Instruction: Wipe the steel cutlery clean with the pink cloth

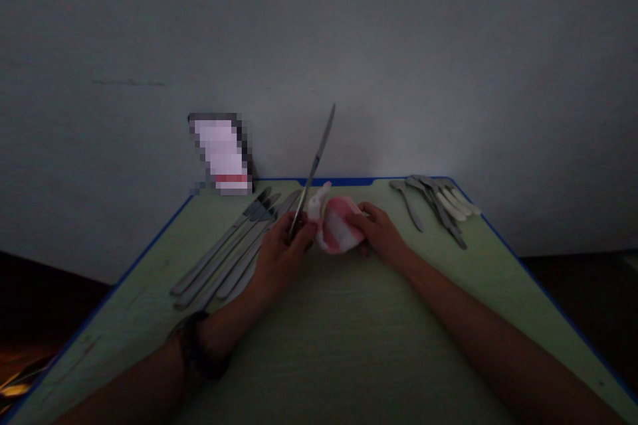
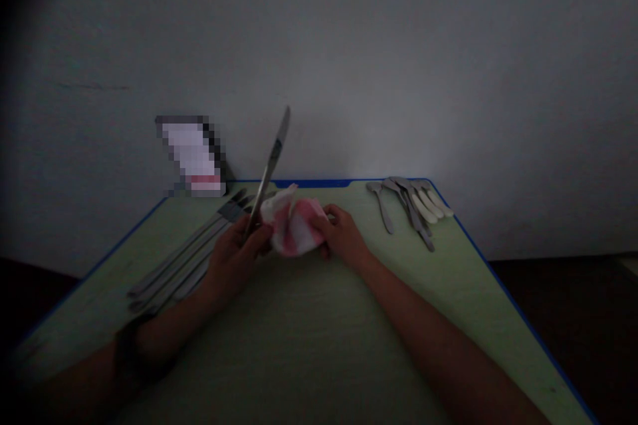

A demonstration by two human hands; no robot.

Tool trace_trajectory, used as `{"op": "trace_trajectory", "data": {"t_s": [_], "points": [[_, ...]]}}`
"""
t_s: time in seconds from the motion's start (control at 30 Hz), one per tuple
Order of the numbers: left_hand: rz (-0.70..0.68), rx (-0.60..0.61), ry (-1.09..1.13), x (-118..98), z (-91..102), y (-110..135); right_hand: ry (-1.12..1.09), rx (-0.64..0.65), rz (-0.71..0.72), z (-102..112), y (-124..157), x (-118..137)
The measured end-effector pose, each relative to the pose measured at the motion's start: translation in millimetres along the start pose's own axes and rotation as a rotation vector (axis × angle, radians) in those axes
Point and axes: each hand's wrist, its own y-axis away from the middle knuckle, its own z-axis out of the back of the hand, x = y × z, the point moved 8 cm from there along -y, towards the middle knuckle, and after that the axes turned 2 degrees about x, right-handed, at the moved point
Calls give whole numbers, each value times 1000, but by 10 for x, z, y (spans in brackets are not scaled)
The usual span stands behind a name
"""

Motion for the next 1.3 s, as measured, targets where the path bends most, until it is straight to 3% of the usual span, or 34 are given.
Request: {"op": "trace_trajectory", "data": {"t_s": [0.1, 0.27, 0.47, 0.6, 0.73, 0.8, 0.87, 1.0, 1.1, 1.3], "points": [[-44, 23, -27, -39, -18, 17, -182, 38, -1, -3, -27, -24], [-41, 204, -124, -37, -183, 32, -358, 240, 50, -106, -21, 27], [-100, 356, -136, -75, -313, 49, -114, 394, 137, -209, 38, 100], [-100, 373, -97, -67, -329, 66, -61, 269, 98, -150, -26, 18], [7, 302, 20, 61, -289, 56, -491, -42, 29, 82, -133, -93], [21, 254, 69, 102, -264, 40, -687, -102, 53, 140, -154, -82], [26, 239, 47, 122, -260, 27, -772, -74, 32, 132, -152, -60], [76, 331, -72, 132, -323, 31, -865, 56, -91, 67, -80, -44], [80, 359, -153, 99, -327, 35, -896, 141, -98, 39, -45, -17], [24, 326, -261, 30, -296, 40, -690, 196, -6, -69, -53, -27]]}}
